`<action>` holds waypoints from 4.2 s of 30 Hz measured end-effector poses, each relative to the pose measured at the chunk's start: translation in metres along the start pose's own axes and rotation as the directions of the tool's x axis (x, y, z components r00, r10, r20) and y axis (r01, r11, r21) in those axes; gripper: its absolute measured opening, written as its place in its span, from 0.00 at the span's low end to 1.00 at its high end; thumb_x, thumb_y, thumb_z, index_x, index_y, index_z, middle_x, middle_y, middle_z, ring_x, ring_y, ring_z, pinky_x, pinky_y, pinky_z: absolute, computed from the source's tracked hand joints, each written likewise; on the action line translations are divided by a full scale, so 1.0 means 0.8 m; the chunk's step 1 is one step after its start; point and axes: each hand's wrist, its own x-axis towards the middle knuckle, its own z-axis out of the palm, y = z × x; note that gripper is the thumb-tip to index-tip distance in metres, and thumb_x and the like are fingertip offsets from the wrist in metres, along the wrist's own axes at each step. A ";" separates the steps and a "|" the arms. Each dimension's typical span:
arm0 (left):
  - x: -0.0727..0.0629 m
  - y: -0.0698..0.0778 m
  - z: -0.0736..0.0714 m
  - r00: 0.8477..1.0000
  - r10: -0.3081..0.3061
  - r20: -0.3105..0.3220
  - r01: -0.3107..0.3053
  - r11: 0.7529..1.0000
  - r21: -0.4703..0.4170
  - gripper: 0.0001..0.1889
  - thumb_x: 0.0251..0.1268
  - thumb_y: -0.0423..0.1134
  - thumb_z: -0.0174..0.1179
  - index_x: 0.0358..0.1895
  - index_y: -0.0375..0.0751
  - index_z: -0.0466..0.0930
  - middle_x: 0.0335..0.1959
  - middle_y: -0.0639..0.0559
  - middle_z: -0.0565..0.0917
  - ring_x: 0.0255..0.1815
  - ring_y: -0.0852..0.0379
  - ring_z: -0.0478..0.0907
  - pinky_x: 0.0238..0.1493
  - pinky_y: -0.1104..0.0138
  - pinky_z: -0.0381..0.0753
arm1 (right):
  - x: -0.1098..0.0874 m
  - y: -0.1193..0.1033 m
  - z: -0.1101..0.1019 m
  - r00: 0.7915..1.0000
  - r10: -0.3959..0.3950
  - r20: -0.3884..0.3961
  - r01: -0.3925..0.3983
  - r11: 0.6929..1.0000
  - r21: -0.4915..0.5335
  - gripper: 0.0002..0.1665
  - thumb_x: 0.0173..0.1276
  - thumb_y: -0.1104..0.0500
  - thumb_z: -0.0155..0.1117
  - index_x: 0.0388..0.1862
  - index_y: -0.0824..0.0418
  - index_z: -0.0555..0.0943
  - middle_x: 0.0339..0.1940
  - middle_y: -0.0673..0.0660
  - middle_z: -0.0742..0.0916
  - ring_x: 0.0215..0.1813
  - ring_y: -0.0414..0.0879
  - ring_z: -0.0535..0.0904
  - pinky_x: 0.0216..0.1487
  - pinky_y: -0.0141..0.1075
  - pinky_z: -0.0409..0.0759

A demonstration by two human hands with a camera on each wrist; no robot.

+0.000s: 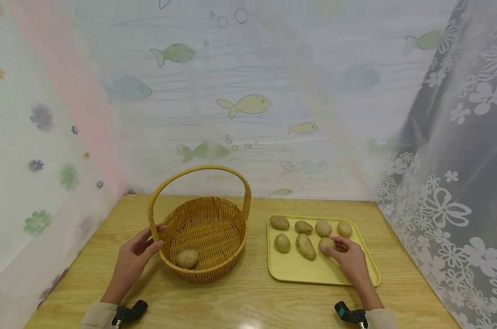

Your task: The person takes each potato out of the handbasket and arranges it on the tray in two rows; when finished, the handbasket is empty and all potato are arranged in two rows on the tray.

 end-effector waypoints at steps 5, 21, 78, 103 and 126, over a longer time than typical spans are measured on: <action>0.000 -0.001 0.000 1.000 -0.001 -0.001 0.001 1.000 0.004 0.25 0.76 0.28 0.62 0.74 0.32 0.72 0.67 0.40 0.79 0.73 0.53 0.71 0.69 0.70 0.73 | 0.000 -0.002 -0.002 1.000 -0.014 -0.018 0.013 0.998 -0.064 0.39 0.72 0.41 0.72 0.66 0.70 0.79 0.54 0.64 0.85 0.53 0.54 0.81 0.43 0.34 0.81; 0.000 -0.003 -0.001 1.000 0.002 -0.002 -0.002 1.000 0.011 0.25 0.76 0.28 0.62 0.73 0.32 0.73 0.67 0.40 0.80 0.73 0.53 0.71 0.68 0.70 0.74 | 0.000 0.003 0.001 0.993 -0.115 -0.024 0.109 0.980 -0.164 0.37 0.70 0.44 0.75 0.65 0.71 0.80 0.47 0.61 0.87 0.48 0.54 0.82 0.44 0.41 0.81; 0.000 -0.009 -0.001 1.000 0.028 0.003 -0.028 0.999 -0.017 0.26 0.75 0.24 0.61 0.73 0.30 0.72 0.66 0.38 0.79 0.72 0.51 0.72 0.69 0.69 0.74 | -0.007 -0.156 0.037 0.872 -0.488 0.031 0.479 0.865 0.149 0.17 0.75 0.62 0.70 0.60 0.63 0.84 0.53 0.61 0.88 0.52 0.46 0.84 0.50 0.34 0.86; 0.001 -0.006 0.000 1.000 0.019 0.002 -0.019 1.000 -0.016 0.25 0.75 0.25 0.62 0.73 0.30 0.73 0.66 0.38 0.80 0.72 0.52 0.72 0.69 0.68 0.74 | 0.008 -0.213 0.101 0.806 -0.570 0.159 0.506 0.804 0.313 0.14 0.76 0.62 0.69 0.58 0.61 0.85 0.52 0.58 0.89 0.53 0.52 0.85 0.53 0.45 0.87; 0.001 -0.006 0.001 1.000 0.007 0.005 -0.007 1.000 -0.006 0.26 0.76 0.27 0.62 0.74 0.32 0.72 0.67 0.37 0.79 0.71 0.52 0.72 0.68 0.69 0.75 | 0.025 -0.256 0.136 0.706 -0.620 0.342 0.561 0.785 0.264 0.16 0.77 0.57 0.69 0.59 0.59 0.86 0.52 0.57 0.88 0.53 0.49 0.85 0.52 0.47 0.87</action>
